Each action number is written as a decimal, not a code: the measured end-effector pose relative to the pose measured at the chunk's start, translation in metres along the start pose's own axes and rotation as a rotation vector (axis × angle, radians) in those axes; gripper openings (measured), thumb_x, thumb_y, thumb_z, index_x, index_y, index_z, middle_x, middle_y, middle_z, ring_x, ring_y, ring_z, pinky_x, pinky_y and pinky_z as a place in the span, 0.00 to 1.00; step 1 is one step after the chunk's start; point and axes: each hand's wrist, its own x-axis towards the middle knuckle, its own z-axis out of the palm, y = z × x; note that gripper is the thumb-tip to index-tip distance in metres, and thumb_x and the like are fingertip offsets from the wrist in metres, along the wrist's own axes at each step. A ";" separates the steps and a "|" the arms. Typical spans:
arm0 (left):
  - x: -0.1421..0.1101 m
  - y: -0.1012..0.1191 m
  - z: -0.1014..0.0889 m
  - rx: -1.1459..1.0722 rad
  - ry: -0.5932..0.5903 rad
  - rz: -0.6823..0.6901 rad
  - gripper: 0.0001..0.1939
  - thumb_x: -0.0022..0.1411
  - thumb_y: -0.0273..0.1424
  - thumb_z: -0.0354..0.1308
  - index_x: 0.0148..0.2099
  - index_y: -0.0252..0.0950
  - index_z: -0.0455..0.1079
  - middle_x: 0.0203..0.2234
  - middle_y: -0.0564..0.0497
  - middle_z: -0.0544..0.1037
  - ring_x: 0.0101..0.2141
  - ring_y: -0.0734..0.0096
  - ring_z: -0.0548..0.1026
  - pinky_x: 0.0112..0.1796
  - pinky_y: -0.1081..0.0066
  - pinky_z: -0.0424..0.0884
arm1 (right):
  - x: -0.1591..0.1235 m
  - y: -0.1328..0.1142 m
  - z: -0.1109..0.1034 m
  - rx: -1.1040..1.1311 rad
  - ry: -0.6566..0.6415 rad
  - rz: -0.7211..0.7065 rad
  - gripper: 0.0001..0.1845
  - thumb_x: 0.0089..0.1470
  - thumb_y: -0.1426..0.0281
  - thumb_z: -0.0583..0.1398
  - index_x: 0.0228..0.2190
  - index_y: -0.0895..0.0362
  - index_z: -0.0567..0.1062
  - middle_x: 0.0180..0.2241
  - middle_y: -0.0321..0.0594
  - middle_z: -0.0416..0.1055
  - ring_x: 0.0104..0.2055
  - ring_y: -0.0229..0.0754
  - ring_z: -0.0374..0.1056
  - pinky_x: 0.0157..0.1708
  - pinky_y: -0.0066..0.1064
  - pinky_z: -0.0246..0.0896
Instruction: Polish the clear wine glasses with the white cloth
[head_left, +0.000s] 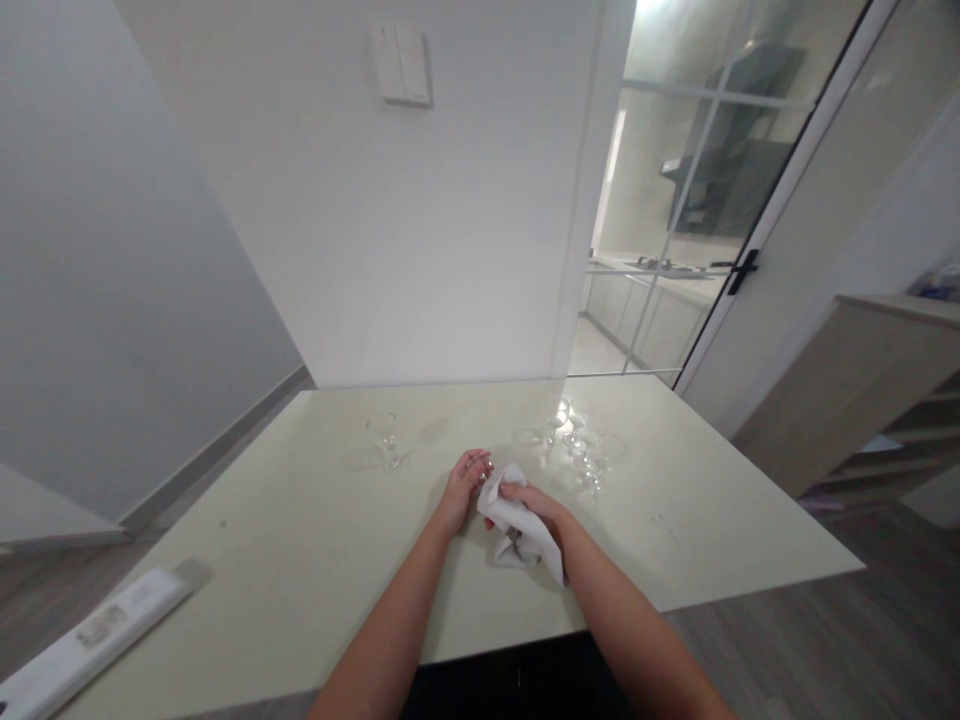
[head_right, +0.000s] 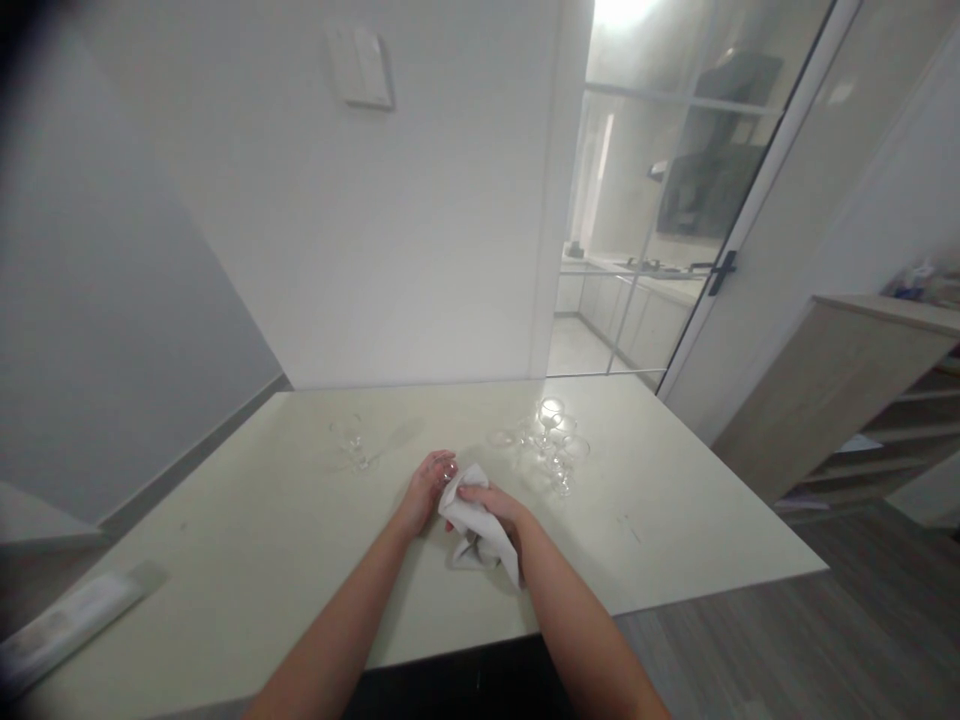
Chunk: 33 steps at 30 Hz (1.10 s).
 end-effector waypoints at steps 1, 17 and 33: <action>0.000 0.000 0.000 0.001 -0.003 -0.001 0.22 0.52 0.45 0.60 0.45 0.37 0.68 0.34 0.50 0.74 0.33 0.70 0.73 0.33 0.72 0.68 | 0.000 0.000 -0.001 0.003 -0.002 0.009 0.20 0.47 0.55 0.61 0.34 0.60 0.74 0.24 0.42 0.76 0.23 0.41 0.71 0.22 0.27 0.60; -0.001 -0.002 -0.003 -0.024 -0.039 0.028 0.19 0.54 0.42 0.60 0.44 0.35 0.69 0.34 0.50 0.74 0.34 0.70 0.73 0.36 0.73 0.67 | 0.010 0.007 -0.014 0.013 -0.046 0.029 0.25 0.48 0.51 0.60 0.36 0.61 0.73 0.25 0.45 0.76 0.25 0.42 0.72 0.23 0.27 0.60; 0.011 0.001 -0.014 -0.256 0.434 0.163 0.25 0.55 0.49 0.57 0.44 0.34 0.69 0.32 0.50 0.74 0.24 0.79 0.72 0.23 0.78 0.67 | 0.011 -0.004 -0.001 0.410 0.079 -0.133 0.23 0.55 0.56 0.55 0.42 0.62 0.73 0.33 0.45 0.76 0.32 0.44 0.72 0.34 0.35 0.68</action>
